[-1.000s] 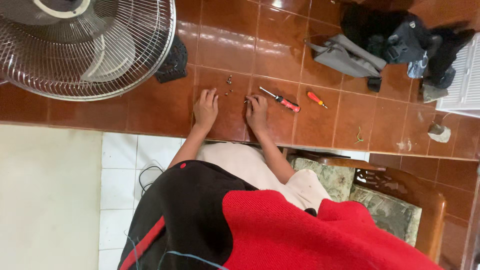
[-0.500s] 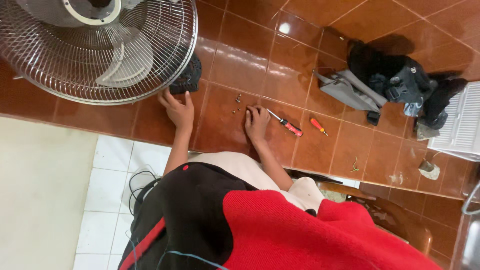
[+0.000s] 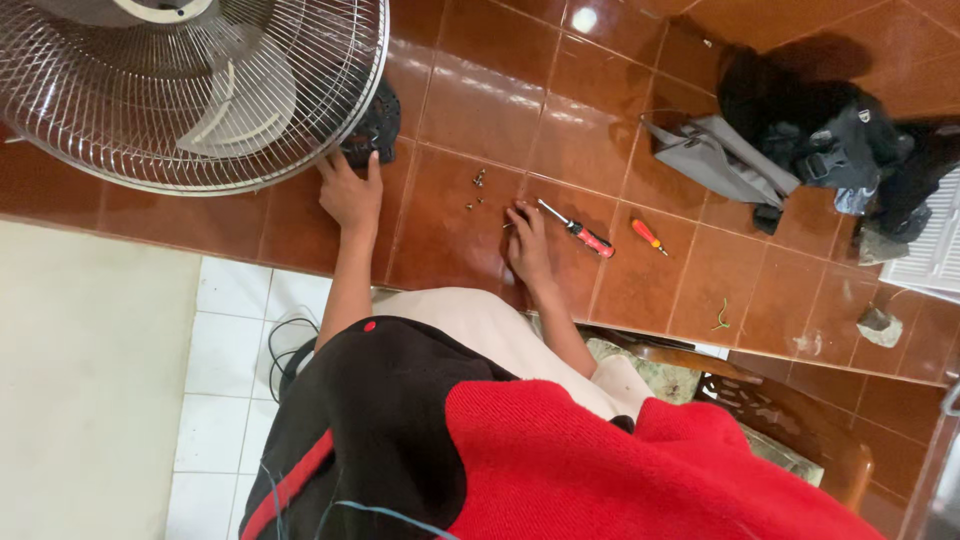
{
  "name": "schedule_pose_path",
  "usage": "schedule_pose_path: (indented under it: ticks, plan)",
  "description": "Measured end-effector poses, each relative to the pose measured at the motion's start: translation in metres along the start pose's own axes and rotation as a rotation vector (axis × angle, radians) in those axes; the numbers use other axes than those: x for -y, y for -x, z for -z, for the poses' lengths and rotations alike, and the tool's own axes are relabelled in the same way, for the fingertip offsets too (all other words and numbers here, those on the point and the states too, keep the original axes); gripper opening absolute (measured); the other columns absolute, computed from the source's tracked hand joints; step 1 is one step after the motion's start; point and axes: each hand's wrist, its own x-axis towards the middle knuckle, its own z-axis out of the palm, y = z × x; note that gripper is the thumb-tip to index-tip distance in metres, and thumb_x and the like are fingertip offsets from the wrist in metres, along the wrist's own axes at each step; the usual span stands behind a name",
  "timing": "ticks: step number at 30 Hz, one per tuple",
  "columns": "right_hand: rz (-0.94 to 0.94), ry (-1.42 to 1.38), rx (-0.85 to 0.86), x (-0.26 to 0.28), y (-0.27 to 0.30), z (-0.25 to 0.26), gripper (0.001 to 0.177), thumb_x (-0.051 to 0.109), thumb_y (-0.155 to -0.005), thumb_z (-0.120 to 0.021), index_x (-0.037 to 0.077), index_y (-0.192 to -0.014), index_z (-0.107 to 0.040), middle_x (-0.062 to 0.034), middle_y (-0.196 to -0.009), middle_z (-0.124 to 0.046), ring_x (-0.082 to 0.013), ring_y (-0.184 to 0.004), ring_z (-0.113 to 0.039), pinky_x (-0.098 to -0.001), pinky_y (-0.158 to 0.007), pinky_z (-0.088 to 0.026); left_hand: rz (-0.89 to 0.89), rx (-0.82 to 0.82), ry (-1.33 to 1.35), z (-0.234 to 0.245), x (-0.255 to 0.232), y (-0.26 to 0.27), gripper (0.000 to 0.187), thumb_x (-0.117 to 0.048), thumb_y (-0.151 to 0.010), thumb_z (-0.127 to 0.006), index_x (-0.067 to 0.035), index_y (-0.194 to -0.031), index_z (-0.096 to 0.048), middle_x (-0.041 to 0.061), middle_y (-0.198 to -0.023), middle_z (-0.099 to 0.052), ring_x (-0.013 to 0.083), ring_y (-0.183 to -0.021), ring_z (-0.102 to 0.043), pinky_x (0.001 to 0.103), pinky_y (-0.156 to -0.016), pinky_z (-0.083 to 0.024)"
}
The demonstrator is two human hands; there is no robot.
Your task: The person assembles a fan motor by attaching a black plastic component to the motor housing using a screwdriver and screws. They align the parts, insert screws, and tighten them to secure the assembly.
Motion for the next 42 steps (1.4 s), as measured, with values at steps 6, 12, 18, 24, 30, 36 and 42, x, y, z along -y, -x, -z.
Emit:
schedule_pose_path:
  ticks: [6,12,18,24,30,36,42]
  plan:
    - [-0.029,0.036,-0.079,-0.002,0.001,-0.011,0.038,-0.01,-0.09,-0.059,0.001,-0.125,-0.065,-0.0203,-0.139,-0.056,-0.0405,-0.132,-0.052,-0.0454,-0.115,-0.043,-0.078,-0.04,0.044,-0.001,0.002,0.008,0.061,-0.044,-0.093,-0.08,-0.004,-0.136,-0.061,0.028,-0.149,-0.045,0.0481,-0.111,-0.065,0.055,-0.082,-0.057]
    - [-0.036,0.057,-0.088,-0.004,0.002,-0.011,0.035,-0.01,-0.09,-0.059,0.001,-0.122,-0.066,-0.0201,-0.137,-0.057,-0.041,-0.131,-0.053,-0.0456,-0.114,-0.044,-0.247,-0.1,0.104,0.006,-0.011,0.045,0.056,-0.043,-0.086,-0.088,-0.005,-0.122,-0.068,0.024,-0.14,-0.05,0.0451,-0.119,-0.057,0.055,-0.088,-0.05]
    - [-0.017,0.042,-0.105,-0.008,0.003,-0.015,0.034,-0.01,-0.091,-0.058,0.001,-0.122,-0.066,-0.0203,-0.136,-0.057,-0.0406,-0.13,-0.054,-0.0462,-0.114,-0.044,-0.205,0.015,0.088,0.022,-0.016,0.066,0.055,-0.045,-0.076,-0.092,-0.008,-0.109,-0.069,0.018,-0.139,-0.052,0.0416,-0.12,-0.052,0.057,-0.093,-0.045]
    - [-0.12,-0.108,-0.103,-0.008,0.002,-0.018,0.042,-0.01,-0.091,-0.053,0.001,-0.131,-0.062,-0.0198,-0.14,-0.052,-0.0375,-0.134,-0.049,-0.0446,-0.116,-0.04,-0.127,0.103,0.04,0.035,-0.012,0.076,0.067,-0.054,-0.073,-0.095,-0.007,-0.107,-0.06,0.019,-0.148,-0.048,0.0404,-0.134,-0.045,0.062,-0.1,-0.04]
    - [-0.041,-0.028,-0.151,0.027,-0.015,-0.04,0.03,0.003,-0.098,-0.067,0.004,-0.128,-0.064,-0.0186,-0.135,-0.053,-0.0348,-0.13,-0.051,-0.0403,-0.113,-0.042,-0.032,0.259,-0.019,0.039,-0.015,0.067,0.141,-0.067,-0.057,-0.094,-0.002,-0.158,-0.019,0.027,-0.165,-0.019,0.0452,-0.153,-0.015,0.074,-0.105,-0.025]
    - [0.033,-0.071,0.089,0.072,-0.057,-0.068,0.049,0.015,-0.098,-0.069,0.0,-0.141,-0.053,-0.0242,-0.14,-0.053,-0.0419,-0.131,-0.052,-0.0471,-0.111,-0.046,-0.106,0.288,0.012,0.034,-0.012,0.08,0.136,-0.062,-0.06,-0.093,-0.002,-0.159,-0.022,0.027,-0.166,-0.021,0.0454,-0.153,-0.016,0.073,-0.114,-0.019]
    - [0.007,0.167,0.13,0.093,-0.089,-0.105,0.083,0.031,-0.09,-0.076,-0.009,-0.151,-0.035,-0.0331,-0.145,-0.045,-0.0499,-0.126,-0.048,-0.0539,-0.108,-0.042,-0.15,0.199,0.116,0.022,0.006,0.092,0.113,-0.047,-0.069,-0.094,-0.003,-0.153,-0.033,0.023,-0.161,-0.037,0.0429,-0.152,-0.025,0.068,-0.121,-0.015]
